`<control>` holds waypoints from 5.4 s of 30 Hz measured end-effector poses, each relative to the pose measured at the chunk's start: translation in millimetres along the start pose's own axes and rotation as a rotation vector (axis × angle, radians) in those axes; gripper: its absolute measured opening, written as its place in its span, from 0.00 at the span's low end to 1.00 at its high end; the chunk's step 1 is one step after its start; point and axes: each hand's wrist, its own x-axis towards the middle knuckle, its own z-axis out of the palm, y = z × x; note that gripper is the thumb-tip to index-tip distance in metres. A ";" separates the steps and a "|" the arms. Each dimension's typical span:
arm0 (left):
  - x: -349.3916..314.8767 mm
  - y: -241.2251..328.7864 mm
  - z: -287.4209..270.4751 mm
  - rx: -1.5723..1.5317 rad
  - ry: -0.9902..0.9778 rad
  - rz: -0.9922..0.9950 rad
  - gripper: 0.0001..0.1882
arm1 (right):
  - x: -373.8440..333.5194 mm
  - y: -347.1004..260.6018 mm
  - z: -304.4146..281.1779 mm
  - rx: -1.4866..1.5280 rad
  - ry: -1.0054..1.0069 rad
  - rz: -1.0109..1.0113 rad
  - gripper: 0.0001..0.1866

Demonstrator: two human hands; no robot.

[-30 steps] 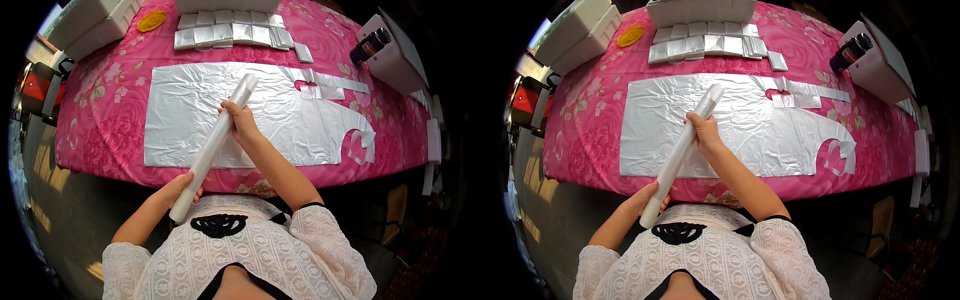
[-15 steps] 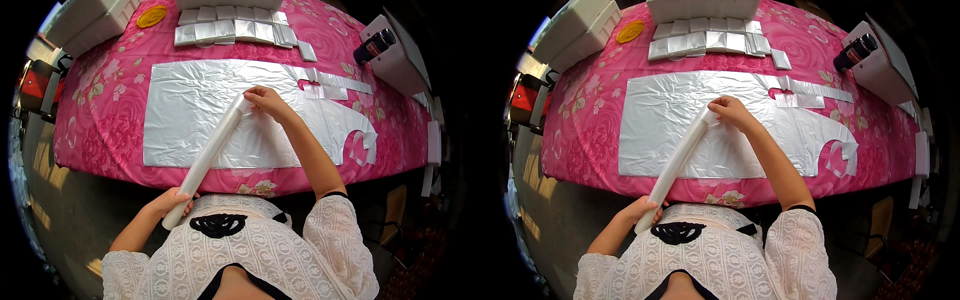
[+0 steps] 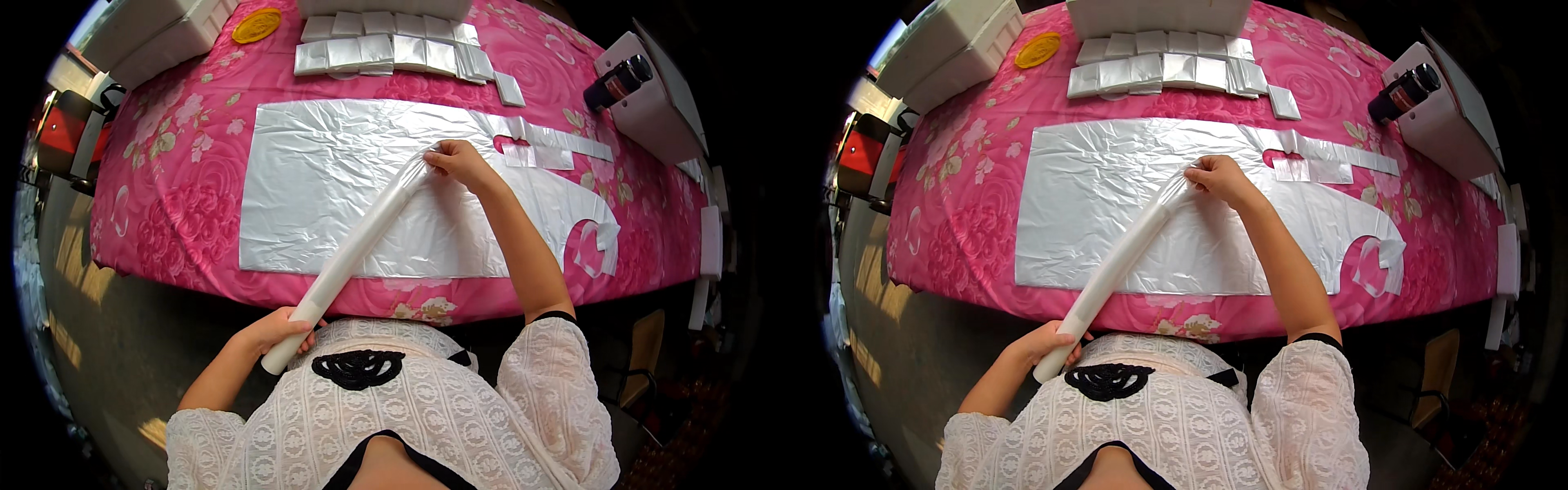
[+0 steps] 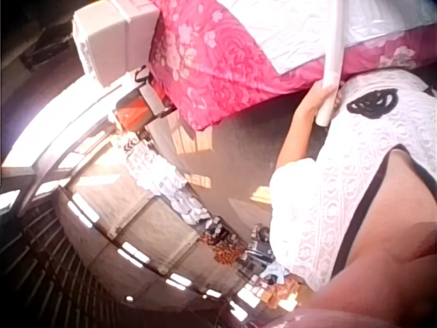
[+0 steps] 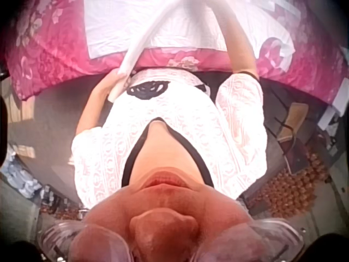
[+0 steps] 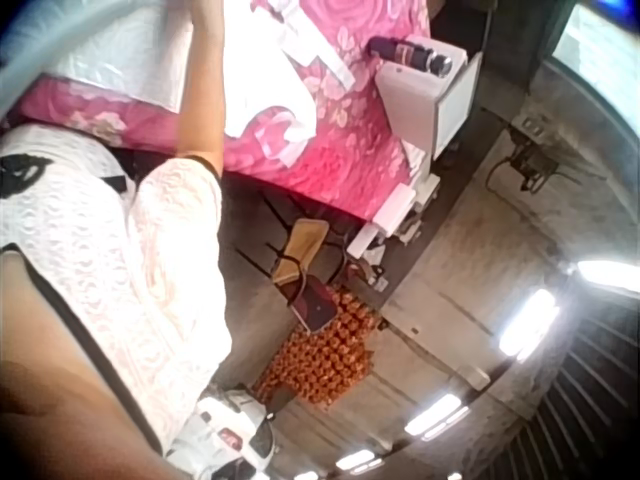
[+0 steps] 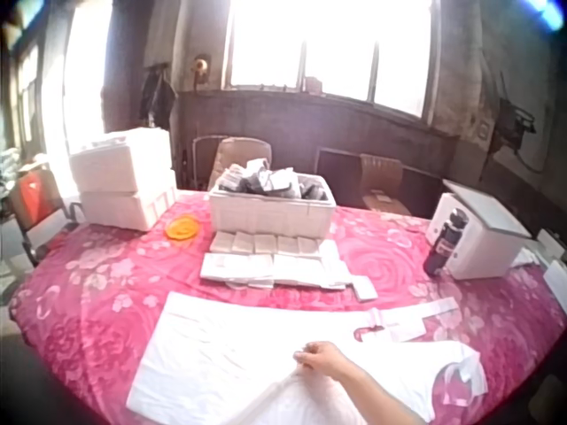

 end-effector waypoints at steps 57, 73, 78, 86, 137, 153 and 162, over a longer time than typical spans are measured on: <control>104.7 92.6 45.8 1.888 0.151 0.967 0.44 | 57.5 -0.9 -24.8 -0.171 -0.016 -0.073 0.09; 107.6 60.1 73.7 1.888 0.336 0.969 0.46 | -93.0 26.0 24.5 -0.827 0.359 -0.605 0.25; 107.6 56.0 75.2 1.890 0.362 0.988 0.47 | -91.5 41.5 -18.0 -0.838 0.598 -0.393 0.24; 111.2 37.0 94.6 1.831 0.475 0.952 0.48 | -128.5 26.5 -7.3 -0.687 0.449 -0.493 0.23; 114.3 22.0 90.5 2.206 0.220 1.073 0.27 | -121.1 21.7 29.4 -0.826 0.026 -0.605 0.25; 109.9 10.3 78.5 1.937 0.336 1.200 0.25 | -6.1 -7.2 32.2 -0.723 0.429 -0.735 0.30; 93.7 11.8 76.8 1.497 0.283 1.229 0.23 | -123.4 32.4 80.5 -0.696 -0.085 -0.754 0.33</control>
